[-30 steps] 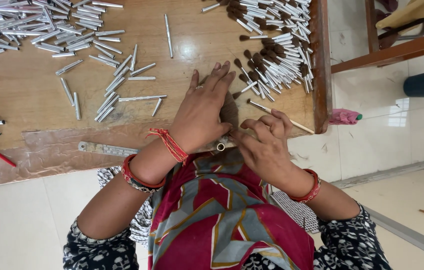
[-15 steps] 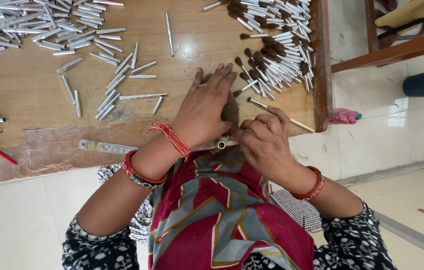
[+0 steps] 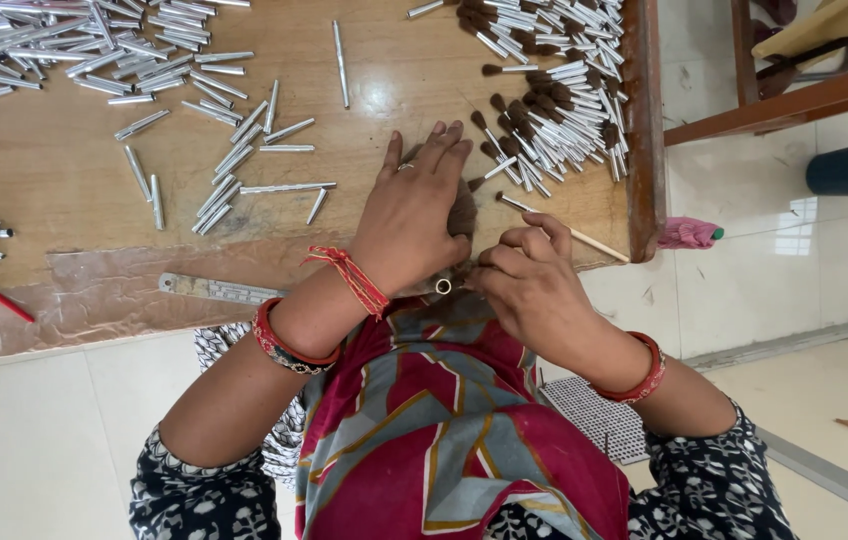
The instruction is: Inserting hair bundles into metal ferrules to assemble brushes and using a ruler for alignment.
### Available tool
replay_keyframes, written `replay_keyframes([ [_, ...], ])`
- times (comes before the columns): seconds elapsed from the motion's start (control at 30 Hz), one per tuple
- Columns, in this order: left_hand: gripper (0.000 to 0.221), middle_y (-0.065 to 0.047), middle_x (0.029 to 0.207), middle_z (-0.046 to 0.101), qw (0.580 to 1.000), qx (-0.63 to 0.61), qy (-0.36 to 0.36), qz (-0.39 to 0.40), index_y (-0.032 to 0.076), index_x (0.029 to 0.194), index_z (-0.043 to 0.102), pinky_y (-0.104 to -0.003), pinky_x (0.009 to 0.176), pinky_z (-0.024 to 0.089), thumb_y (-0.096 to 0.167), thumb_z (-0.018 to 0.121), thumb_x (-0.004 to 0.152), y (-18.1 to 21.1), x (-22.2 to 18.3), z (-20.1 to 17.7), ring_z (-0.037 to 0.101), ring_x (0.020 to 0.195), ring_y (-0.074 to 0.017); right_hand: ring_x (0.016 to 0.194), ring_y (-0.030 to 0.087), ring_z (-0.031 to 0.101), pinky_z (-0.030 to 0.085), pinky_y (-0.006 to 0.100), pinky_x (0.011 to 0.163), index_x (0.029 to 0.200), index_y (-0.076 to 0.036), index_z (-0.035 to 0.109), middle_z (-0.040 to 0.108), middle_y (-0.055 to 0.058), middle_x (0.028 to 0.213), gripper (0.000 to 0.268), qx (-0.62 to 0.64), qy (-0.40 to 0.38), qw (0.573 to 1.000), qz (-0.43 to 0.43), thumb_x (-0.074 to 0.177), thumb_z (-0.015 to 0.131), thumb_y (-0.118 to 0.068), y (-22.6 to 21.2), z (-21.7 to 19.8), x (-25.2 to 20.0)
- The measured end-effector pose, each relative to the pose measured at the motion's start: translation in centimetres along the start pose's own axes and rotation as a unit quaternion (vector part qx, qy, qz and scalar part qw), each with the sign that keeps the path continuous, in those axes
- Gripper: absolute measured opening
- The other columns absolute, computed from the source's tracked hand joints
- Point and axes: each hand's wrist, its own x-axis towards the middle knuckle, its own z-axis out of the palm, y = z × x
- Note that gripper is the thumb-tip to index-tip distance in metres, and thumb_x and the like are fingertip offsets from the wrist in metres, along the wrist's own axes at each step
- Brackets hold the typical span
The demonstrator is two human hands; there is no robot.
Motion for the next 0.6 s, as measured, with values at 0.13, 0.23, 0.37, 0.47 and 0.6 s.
replay_keyframes([
  [0.13, 0.091, -0.021, 0.159, 0.038, 0.999, -0.017, 0.039, 0.010, -0.003, 0.146, 0.042, -0.059, 0.125, 0.016, 0.018, 0.081, 0.066, 0.4, -1.3, -0.3, 0.032, 0.151, -0.0346, 0.108, 0.025, 0.055, 0.034, 0.055, 0.115, 0.094, -0.015, 0.076, 0.064, -0.001, 0.096, 0.020, 0.010, -0.005, 1.000, 0.007, 0.077, 0.077, -0.005, 0.0, 0.0, -0.5],
  [0.23, 0.085, -0.021, 0.159, 0.041, 0.991, -0.083, 0.099, 0.023, -0.002, 0.147, 0.043, -0.059, 0.125, 0.019, 0.016, 0.082, 0.074, 1.4, -2.9, -1.8, 0.034, 0.152, -0.0371, 0.110, 0.026, 0.055, 0.035, 0.054, 0.114, 0.103, -0.011, 0.075, 0.065, 0.002, 0.103, 0.025, 0.009, 0.008, 1.000, 0.012, 0.078, 0.077, -0.007, -0.1, 0.0, -0.4],
  [0.37, 0.068, -0.021, 0.152, 0.053, 0.966, -0.172, 0.191, 0.034, 0.000, 0.143, 0.051, -0.050, 0.121, 0.040, 0.010, 0.083, 0.085, 2.6, -5.9, -4.0, 0.049, 0.146, -0.0384, 0.110, 0.026, 0.056, 0.034, 0.053, 0.116, 0.111, -0.009, 0.075, 0.066, 0.003, 0.105, 0.031, 0.001, -0.003, 1.000, 0.005, 0.080, 0.076, -0.008, -0.1, 0.2, -0.6],
  [0.47, 0.057, -0.020, 0.142, 0.062, 0.955, -0.189, 0.228, 0.017, 0.000, 0.138, 0.057, -0.042, 0.111, 0.053, 0.007, 0.083, 0.088, 2.7, -8.3, -4.6, 0.061, 0.134, -0.0351, 0.108, 0.024, 0.057, 0.034, 0.054, 0.120, 0.113, -0.006, 0.075, 0.066, 0.004, 0.105, 0.032, -0.015, -0.012, 1.000, -0.022, 0.081, 0.073, -0.006, -0.1, 0.6, -1.1],
  [0.6, 0.045, -0.014, 0.119, 0.070, 0.944, -0.207, 0.250, -0.051, -0.002, 0.130, 0.064, -0.032, 0.089, 0.062, 0.005, 0.081, 0.089, 2.4, -11.1, -4.1, 0.073, 0.106, -0.0224, 0.107, 0.022, 0.059, 0.038, 0.056, 0.120, 0.113, 0.002, 0.074, 0.066, 0.008, 0.105, 0.034, -0.100, -0.018, 0.988, -0.116, 0.081, 0.070, -0.007, -0.6, 0.1, -1.1],
])
